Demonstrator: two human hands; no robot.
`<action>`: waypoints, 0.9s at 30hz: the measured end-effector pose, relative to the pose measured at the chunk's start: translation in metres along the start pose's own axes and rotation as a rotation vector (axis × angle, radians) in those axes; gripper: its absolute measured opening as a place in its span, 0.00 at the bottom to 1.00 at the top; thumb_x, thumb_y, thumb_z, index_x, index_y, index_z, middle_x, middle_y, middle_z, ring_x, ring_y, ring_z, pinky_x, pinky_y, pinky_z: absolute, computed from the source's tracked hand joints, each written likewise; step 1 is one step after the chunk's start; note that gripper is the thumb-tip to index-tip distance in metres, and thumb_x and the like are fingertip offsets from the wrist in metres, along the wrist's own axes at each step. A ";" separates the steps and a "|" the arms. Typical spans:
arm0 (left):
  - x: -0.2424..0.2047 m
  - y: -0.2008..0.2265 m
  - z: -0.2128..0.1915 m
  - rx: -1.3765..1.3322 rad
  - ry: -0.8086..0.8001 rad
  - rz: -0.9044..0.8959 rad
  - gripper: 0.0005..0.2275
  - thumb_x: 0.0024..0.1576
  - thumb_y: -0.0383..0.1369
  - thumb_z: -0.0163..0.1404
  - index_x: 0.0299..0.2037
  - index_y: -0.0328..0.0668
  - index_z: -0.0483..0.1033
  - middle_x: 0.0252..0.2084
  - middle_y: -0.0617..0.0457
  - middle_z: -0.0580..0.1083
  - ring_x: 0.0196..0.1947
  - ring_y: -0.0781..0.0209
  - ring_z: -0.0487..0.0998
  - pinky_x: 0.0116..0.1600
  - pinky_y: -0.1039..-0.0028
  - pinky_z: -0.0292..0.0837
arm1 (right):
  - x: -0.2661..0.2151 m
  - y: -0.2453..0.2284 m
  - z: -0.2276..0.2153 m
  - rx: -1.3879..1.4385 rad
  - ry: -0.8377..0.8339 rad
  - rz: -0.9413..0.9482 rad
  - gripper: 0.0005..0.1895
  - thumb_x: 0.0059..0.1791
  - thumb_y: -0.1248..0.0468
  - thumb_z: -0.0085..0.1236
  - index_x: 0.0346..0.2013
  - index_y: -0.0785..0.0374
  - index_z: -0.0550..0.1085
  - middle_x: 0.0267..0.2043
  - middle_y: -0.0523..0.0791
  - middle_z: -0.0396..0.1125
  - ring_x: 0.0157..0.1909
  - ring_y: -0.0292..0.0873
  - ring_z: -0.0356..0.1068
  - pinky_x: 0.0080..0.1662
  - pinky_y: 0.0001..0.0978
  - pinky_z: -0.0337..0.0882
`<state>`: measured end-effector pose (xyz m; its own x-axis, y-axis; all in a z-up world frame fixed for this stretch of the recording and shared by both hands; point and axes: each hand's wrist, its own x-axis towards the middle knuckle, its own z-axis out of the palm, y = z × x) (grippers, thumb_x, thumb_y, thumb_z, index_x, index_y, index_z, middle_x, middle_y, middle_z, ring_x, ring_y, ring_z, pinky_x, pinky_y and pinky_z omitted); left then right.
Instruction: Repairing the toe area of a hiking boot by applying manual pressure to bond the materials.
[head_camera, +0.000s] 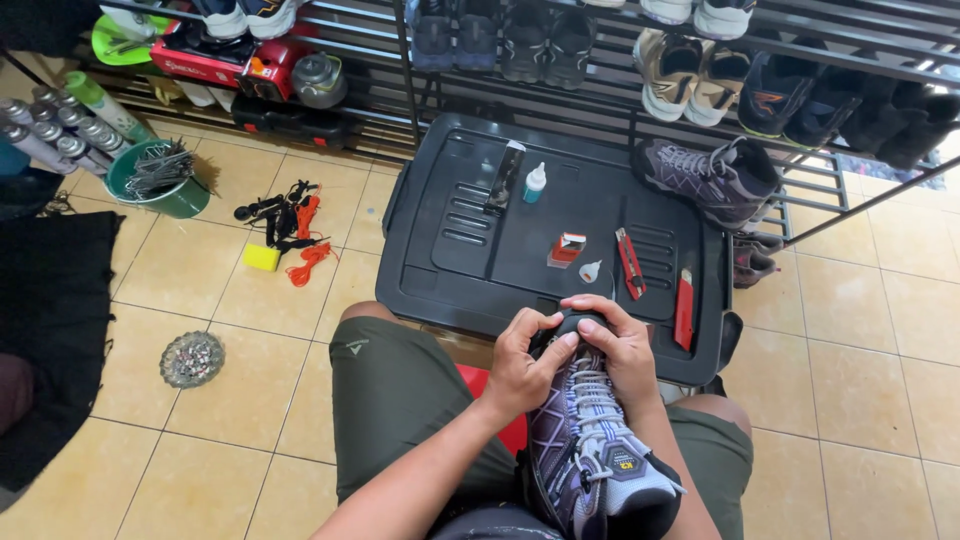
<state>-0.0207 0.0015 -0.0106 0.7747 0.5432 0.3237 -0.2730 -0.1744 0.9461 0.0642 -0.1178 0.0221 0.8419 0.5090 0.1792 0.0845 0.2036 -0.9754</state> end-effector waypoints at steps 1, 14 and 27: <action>-0.001 0.001 -0.001 0.000 0.002 0.000 0.11 0.55 0.35 0.62 0.41 0.37 0.78 0.33 0.45 0.74 0.36 0.47 0.81 0.40 0.67 0.73 | 0.000 0.000 0.001 -0.001 -0.002 0.000 0.14 0.48 0.65 0.58 0.45 0.71 0.78 0.48 0.57 0.73 0.55 0.47 0.69 0.59 0.36 0.64; -0.003 -0.005 -0.002 -0.154 -0.072 -0.355 0.16 0.63 0.41 0.51 0.59 0.47 0.71 0.44 0.44 0.79 0.48 0.57 0.76 0.51 0.65 0.73 | -0.002 -0.004 -0.005 -0.046 0.021 -0.017 0.14 0.48 0.65 0.57 0.45 0.71 0.78 0.48 0.57 0.74 0.56 0.48 0.69 0.60 0.37 0.64; 0.004 0.040 0.006 0.186 -0.111 -0.254 0.21 0.60 0.48 0.51 0.59 0.46 0.77 0.47 0.40 0.80 0.51 0.40 0.79 0.51 0.58 0.77 | -0.005 -0.002 -0.006 -0.032 0.023 -0.008 0.14 0.49 0.65 0.56 0.45 0.71 0.77 0.48 0.58 0.73 0.56 0.48 0.69 0.60 0.39 0.64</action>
<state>-0.0246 -0.0080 0.0285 0.8649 0.4975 0.0670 0.0378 -0.1976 0.9795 0.0633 -0.1256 0.0220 0.8529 0.4883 0.1847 0.1082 0.1807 -0.9776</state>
